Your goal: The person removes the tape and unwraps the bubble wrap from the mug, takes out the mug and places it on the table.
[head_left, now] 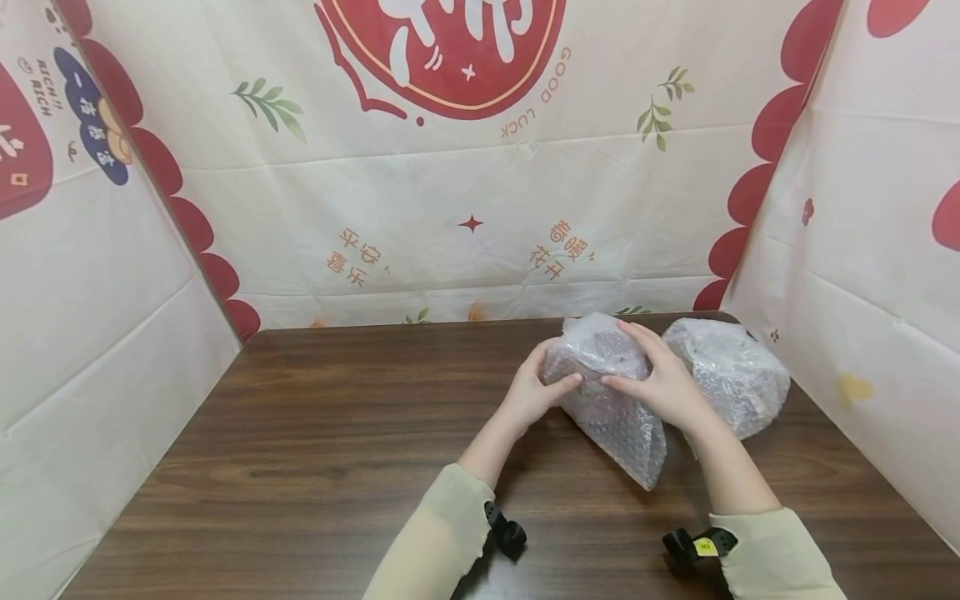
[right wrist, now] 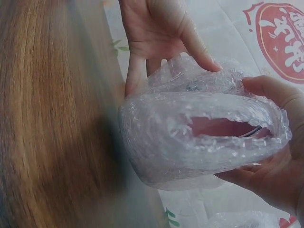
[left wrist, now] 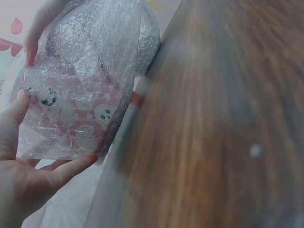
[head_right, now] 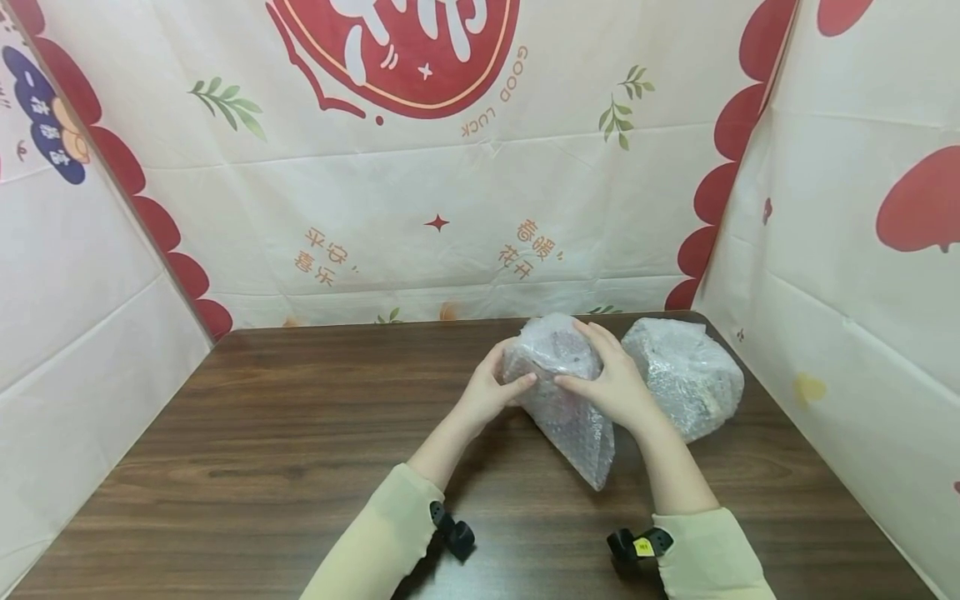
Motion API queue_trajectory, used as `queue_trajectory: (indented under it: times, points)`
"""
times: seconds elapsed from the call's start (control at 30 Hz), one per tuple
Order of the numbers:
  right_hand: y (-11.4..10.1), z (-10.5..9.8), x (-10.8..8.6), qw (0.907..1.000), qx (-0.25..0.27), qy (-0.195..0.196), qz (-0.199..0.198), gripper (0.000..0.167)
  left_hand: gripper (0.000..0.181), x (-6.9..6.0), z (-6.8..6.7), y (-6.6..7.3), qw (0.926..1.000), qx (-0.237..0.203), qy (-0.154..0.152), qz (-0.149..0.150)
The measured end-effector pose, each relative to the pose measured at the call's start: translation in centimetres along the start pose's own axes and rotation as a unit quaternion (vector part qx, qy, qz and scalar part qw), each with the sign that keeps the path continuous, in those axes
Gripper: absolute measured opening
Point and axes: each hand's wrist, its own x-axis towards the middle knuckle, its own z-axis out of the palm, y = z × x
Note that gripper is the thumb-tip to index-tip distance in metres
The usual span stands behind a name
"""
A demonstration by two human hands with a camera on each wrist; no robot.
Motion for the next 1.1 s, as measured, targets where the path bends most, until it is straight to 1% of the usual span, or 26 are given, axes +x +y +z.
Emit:
queue_trajectory:
  times: [0.2, 0.33, 0.53, 0.6, 0.83, 1.0, 1.1]
  points:
    - [-0.5, 0.3, 0.1, 1.0000, -0.005, -0.003, 0.004, 0.084, 0.056, -0.1, -0.6, 0.0, 0.9998, 0.008, 0.003, 0.015]
    - [-0.8, 0.6, 0.3, 1.0000, 0.001, -0.001, -0.002, 0.083, 0.057, -0.4, -1.2, 0.6, 0.9996, 0.013, 0.006, 0.022]
    - [-1.7, 1.3, 0.5, 0.9999, 0.007, -0.009, -0.007, 0.082, 0.055, -2.0, -2.3, 3.6, 0.9998, 0.015, 0.007, 0.012]
    - [-1.9, 1.5, 0.6, 0.9999, 0.009, -0.013, -0.004, 0.082, 0.054, -2.4, -2.6, 4.2, 0.9998, 0.018, 0.007, 0.010]
    - [-2.5, 2.3, 1.0, 0.9996, 0.018, -0.022, -0.006, 0.083, 0.055, -3.0, -3.7, 4.5, 1.0000, 0.004, 0.006, -0.002]
    - [-3.0, 2.6, 1.0, 0.9994, 0.022, -0.027, -0.006, 0.083, 0.056, -3.4, -4.2, 4.7, 0.9999, 0.015, 0.008, -0.001]
    - [-3.3, 2.8, 1.1, 0.9992, 0.023, -0.030, -0.011, 0.082, 0.056, -3.7, -4.5, 4.9, 0.9997, 0.019, 0.015, 0.000]
